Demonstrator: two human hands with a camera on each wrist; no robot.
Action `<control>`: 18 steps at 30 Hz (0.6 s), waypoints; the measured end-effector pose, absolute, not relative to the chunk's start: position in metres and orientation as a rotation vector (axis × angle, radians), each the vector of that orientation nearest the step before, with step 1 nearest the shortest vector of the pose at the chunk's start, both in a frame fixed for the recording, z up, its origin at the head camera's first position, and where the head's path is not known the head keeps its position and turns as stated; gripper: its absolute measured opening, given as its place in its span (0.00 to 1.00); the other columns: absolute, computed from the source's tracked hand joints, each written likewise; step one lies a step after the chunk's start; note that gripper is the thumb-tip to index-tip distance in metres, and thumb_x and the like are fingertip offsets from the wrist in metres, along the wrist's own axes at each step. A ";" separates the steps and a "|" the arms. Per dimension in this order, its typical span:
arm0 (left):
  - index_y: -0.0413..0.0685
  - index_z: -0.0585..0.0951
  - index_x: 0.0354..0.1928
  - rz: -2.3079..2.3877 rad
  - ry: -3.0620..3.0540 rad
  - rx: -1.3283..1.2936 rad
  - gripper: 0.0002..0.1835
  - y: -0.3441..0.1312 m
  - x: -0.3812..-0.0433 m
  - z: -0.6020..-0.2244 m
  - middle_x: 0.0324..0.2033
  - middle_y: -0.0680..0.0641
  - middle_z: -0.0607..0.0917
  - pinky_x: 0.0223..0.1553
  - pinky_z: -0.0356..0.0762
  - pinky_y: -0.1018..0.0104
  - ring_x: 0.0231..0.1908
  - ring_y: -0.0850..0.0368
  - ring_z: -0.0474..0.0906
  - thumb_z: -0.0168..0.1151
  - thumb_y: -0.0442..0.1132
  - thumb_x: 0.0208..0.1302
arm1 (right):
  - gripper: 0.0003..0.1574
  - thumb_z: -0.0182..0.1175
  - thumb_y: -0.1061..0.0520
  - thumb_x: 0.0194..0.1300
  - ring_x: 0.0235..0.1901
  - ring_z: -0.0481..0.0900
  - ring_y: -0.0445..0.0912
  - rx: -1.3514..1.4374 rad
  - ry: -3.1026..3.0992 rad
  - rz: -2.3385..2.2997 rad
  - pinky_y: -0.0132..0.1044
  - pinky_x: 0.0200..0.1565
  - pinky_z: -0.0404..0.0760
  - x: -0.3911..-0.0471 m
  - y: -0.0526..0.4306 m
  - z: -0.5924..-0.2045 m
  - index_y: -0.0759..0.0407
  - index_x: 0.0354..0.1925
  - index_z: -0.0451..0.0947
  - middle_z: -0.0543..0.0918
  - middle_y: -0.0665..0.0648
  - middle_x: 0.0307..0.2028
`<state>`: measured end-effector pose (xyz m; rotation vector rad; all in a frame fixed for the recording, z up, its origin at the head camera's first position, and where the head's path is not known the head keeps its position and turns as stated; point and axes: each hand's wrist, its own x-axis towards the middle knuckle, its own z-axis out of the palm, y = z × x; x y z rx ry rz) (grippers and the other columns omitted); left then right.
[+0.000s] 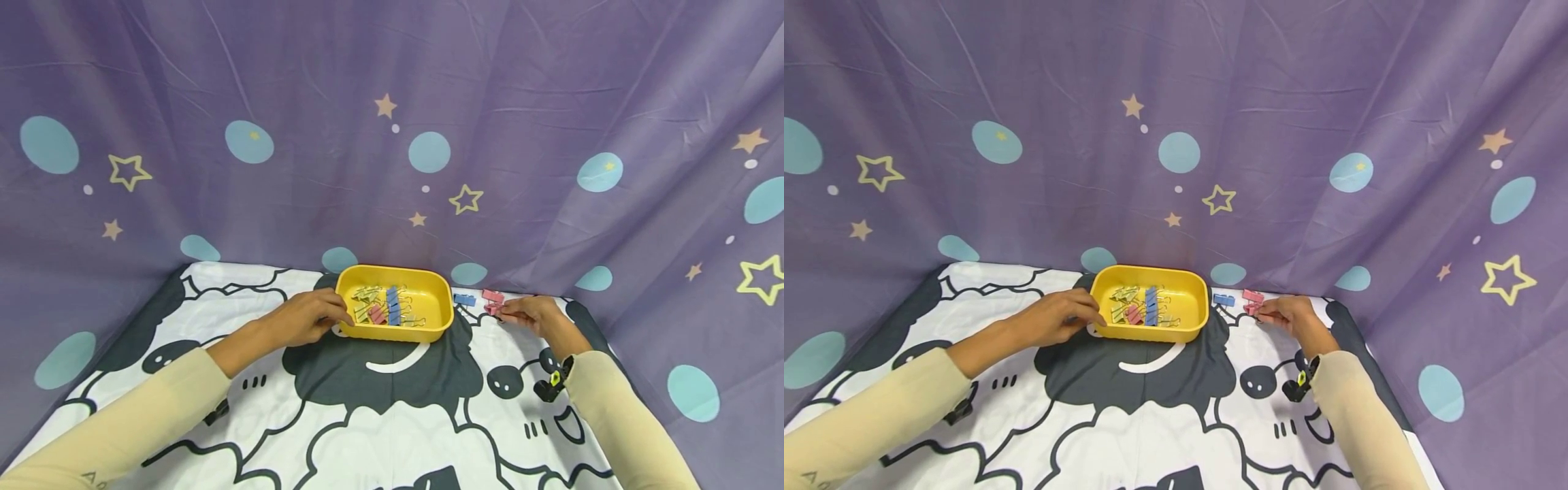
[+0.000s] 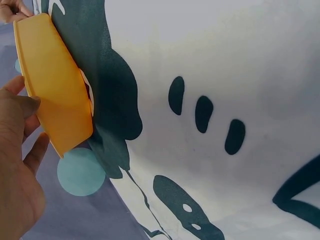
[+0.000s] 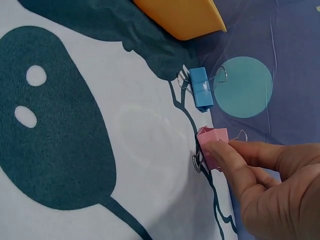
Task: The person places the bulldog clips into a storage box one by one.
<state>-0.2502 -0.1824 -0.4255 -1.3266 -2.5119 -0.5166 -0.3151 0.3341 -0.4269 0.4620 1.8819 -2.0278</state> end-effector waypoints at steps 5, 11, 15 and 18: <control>0.56 0.96 0.48 -0.519 -2.508 -1.329 0.19 -0.182 -0.251 -0.425 0.47 0.52 0.92 0.52 0.88 0.55 0.49 0.56 0.86 0.73 0.23 0.66 | 0.16 0.55 0.79 0.78 0.32 0.96 0.47 0.457 1.816 -2.022 0.38 0.49 0.94 -0.316 0.338 -0.424 0.82 0.60 0.79 0.94 0.61 0.31; 0.57 0.97 0.49 -0.519 -2.520 -1.324 0.19 -0.183 -0.251 -0.426 0.46 0.53 0.91 0.50 0.87 0.57 0.47 0.58 0.84 0.72 0.23 0.68 | 0.11 0.55 0.77 0.80 0.32 0.96 0.47 0.469 1.799 -2.009 0.36 0.47 0.94 -0.317 0.342 -0.419 0.72 0.45 0.84 0.95 0.60 0.31; 0.57 0.97 0.49 -0.525 -2.530 -1.324 0.20 -0.183 -0.250 -0.425 0.47 0.54 0.92 0.50 0.87 0.58 0.48 0.57 0.84 0.71 0.23 0.69 | 0.14 0.56 0.77 0.79 0.31 0.96 0.46 0.462 1.827 -2.010 0.35 0.46 0.94 -0.316 0.347 -0.413 0.66 0.41 0.83 0.94 0.59 0.30; 0.57 0.97 0.50 -0.527 -2.530 -1.325 0.20 -0.183 -0.250 -0.425 0.47 0.53 0.92 0.50 0.87 0.58 0.48 0.57 0.84 0.71 0.23 0.69 | 0.12 0.55 0.78 0.79 0.31 0.96 0.45 0.449 1.843 -2.018 0.35 0.46 0.94 -0.315 0.352 -0.408 0.68 0.49 0.82 0.94 0.58 0.30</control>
